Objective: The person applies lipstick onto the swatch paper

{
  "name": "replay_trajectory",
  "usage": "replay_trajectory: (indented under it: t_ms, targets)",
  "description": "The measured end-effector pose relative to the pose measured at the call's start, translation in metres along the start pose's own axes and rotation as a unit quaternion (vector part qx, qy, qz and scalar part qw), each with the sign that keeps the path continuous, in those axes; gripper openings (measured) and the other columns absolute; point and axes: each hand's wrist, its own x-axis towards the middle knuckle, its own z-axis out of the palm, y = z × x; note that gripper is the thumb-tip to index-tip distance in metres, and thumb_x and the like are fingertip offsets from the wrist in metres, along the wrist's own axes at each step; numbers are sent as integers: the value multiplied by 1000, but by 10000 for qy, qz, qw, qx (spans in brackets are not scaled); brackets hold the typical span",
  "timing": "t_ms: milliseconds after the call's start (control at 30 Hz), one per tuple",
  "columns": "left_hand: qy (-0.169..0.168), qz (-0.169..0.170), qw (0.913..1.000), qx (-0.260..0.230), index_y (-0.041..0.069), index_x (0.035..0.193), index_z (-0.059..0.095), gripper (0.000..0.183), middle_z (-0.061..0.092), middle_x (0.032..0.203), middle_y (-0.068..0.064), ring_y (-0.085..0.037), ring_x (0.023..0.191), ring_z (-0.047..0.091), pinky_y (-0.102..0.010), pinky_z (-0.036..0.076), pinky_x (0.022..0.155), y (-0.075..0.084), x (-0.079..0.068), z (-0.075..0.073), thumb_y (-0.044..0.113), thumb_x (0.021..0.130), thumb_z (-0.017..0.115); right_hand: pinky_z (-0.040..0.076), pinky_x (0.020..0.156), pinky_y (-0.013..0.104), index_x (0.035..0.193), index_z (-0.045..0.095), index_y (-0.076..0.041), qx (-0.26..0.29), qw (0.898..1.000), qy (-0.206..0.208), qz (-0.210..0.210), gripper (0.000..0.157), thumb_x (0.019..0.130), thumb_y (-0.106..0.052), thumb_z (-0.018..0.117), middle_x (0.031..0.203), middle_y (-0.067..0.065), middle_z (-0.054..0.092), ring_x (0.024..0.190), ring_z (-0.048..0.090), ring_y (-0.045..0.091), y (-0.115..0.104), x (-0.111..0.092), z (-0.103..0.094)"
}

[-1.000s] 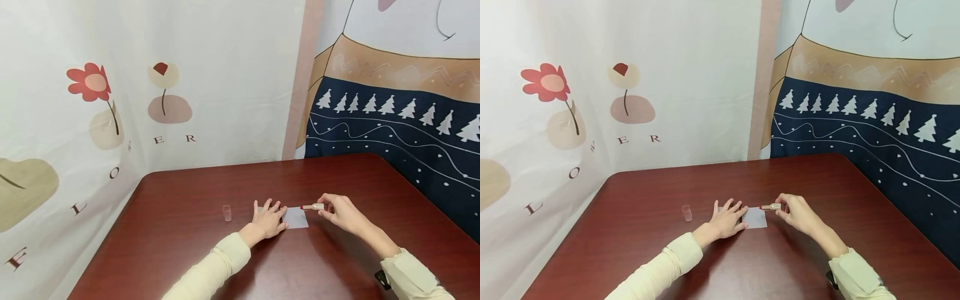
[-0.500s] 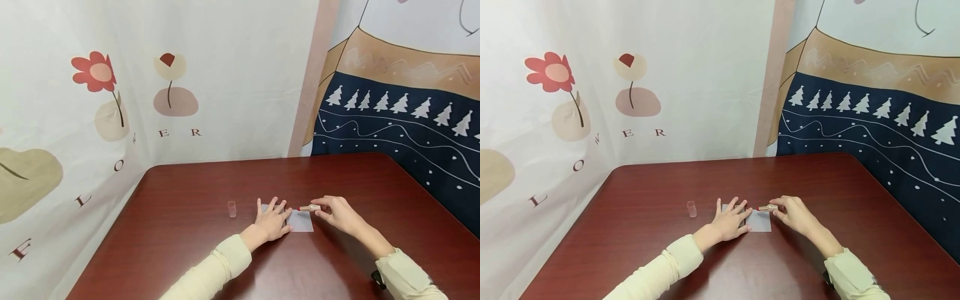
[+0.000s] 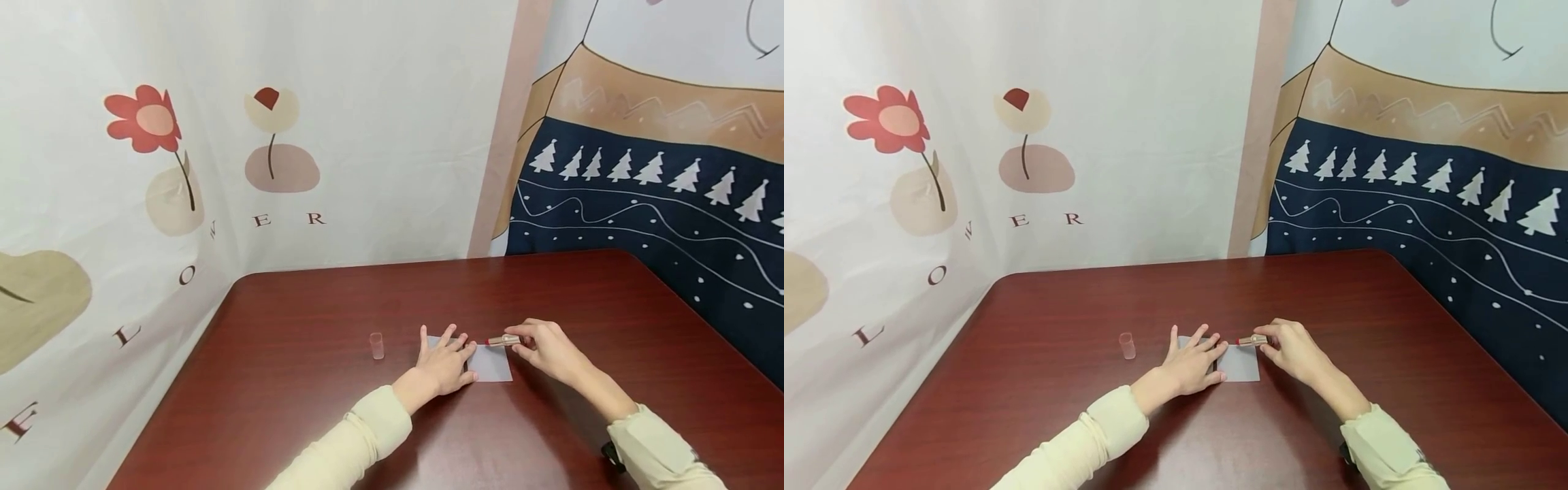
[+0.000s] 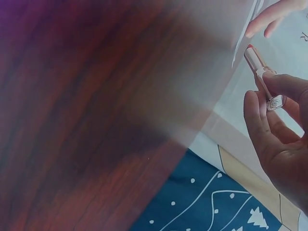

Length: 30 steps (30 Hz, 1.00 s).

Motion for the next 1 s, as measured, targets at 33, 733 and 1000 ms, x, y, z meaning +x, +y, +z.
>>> replay_trajectory:
  t_ms: [33, 733, 1000]
  targets:
    - [5, -8, 10000, 1, 30, 144, 37, 59, 32, 148, 8, -15, 140, 10, -61, 6, 104, 0, 0, 0, 55, 92, 45, 39, 49, 21, 97, 70, 3, 3, 10000, 6, -2, 26, 71, 5, 74, 71, -6, 54, 57, 44, 7, 0, 0, 0]
    - [-111, -78, 9996, -252, 28, 143, 39, 59, 33, 148, 6, -17, 140, 15, -60, 8, 104, 1, 3, -3, 53, 90, 49, 38, 47, 20, 96, 70, 3, 30, 9999, 117, -111, 26, 71, 6, 73, 74, -2, 58, 58, 44, 8, 2, 2, 8]
    - [-29, -38, 9997, -260, 28, 143, 39, 58, 33, 147, 6, -16, 139, 16, -60, 10, 105, 1, 3, -2, 52, 91, 49, 38, 47, 20, 96, 70, 4, -8, 10000, 10, -23, 25, 71, 6, 73, 73, -1, 58, 57, 45, 11, 2, 4, 9]
